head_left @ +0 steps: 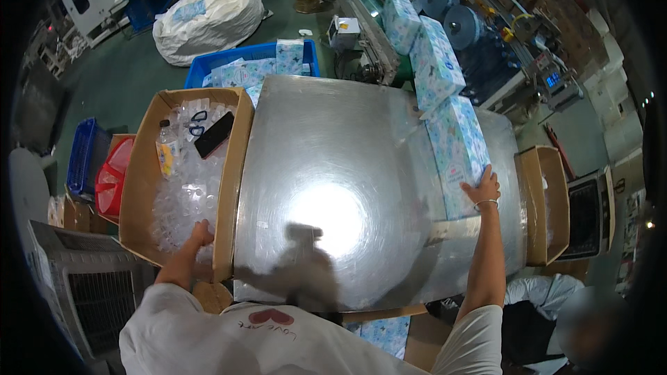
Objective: The person packs multiple wrapped paper products into cardboard boxes, folds the box flaps, and places them onto a conveyor belt for sealing.
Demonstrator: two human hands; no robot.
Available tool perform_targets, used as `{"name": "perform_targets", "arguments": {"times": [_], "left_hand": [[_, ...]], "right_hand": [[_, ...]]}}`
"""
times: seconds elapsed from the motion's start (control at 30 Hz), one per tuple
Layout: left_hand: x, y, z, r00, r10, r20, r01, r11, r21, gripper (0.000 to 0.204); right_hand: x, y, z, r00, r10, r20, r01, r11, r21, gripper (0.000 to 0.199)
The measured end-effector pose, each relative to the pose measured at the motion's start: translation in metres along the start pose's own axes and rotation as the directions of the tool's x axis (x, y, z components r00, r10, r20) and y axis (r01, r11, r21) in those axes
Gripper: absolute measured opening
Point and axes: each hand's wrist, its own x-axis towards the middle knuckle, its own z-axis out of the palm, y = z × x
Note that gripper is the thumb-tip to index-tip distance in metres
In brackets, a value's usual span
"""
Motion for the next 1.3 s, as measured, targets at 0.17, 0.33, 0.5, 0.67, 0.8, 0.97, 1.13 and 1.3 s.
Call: {"name": "perform_targets", "arguments": {"times": [0.17,0.33,0.5,0.67,0.8,0.97,1.13,1.3], "left_hand": [[-0.034,0.02,-0.005,0.931,0.224,-0.287,-0.186,0.971,0.153,0.018],[-0.021,-0.005,-0.049,0.849,0.182,-0.495,-0.304,0.936,-0.178,0.024],[-0.041,0.056,-0.116,0.913,-0.007,-0.409,-0.369,0.416,-0.831,0.033],[-0.08,0.06,-0.154,0.937,0.066,-0.342,-0.343,0.018,-0.939,0.029],[-0.118,0.096,-0.142,0.872,0.374,-0.314,-0.231,-0.252,-0.94,0.011],[-0.206,0.211,-0.093,0.739,0.651,-0.173,-0.049,-0.205,-0.978,0.011],[-0.352,0.304,0.027,0.428,0.867,0.256,0.202,0.184,-0.962,0.012],[-0.457,0.311,0.146,-0.188,0.684,0.704,-0.136,0.692,-0.709,0.056]], "right_hand": [[-0.024,-0.028,-0.016,0.945,-0.01,0.328,-0.105,0.937,0.333,0.106],[-0.14,-0.035,-0.025,0.95,-0.241,0.201,0.198,0.957,0.21,0.109],[-0.111,-0.026,-0.012,0.957,-0.084,0.278,-0.091,0.822,0.562,0.102],[-0.183,0.024,-0.049,0.962,-0.074,0.264,-0.203,0.452,0.868,0.087],[-0.348,0.096,-0.096,0.99,-0.12,0.07,-0.014,0.417,0.909,0.092],[-0.534,0.097,-0.102,0.963,-0.02,0.27,-0.253,0.292,0.922,0.095],[-0.581,0.03,0.021,0.939,-0.151,0.31,-0.047,0.834,0.55,0.078],[-0.559,0.015,0.038,0.838,-0.206,0.505,-0.075,0.874,0.48,0.092]]}}
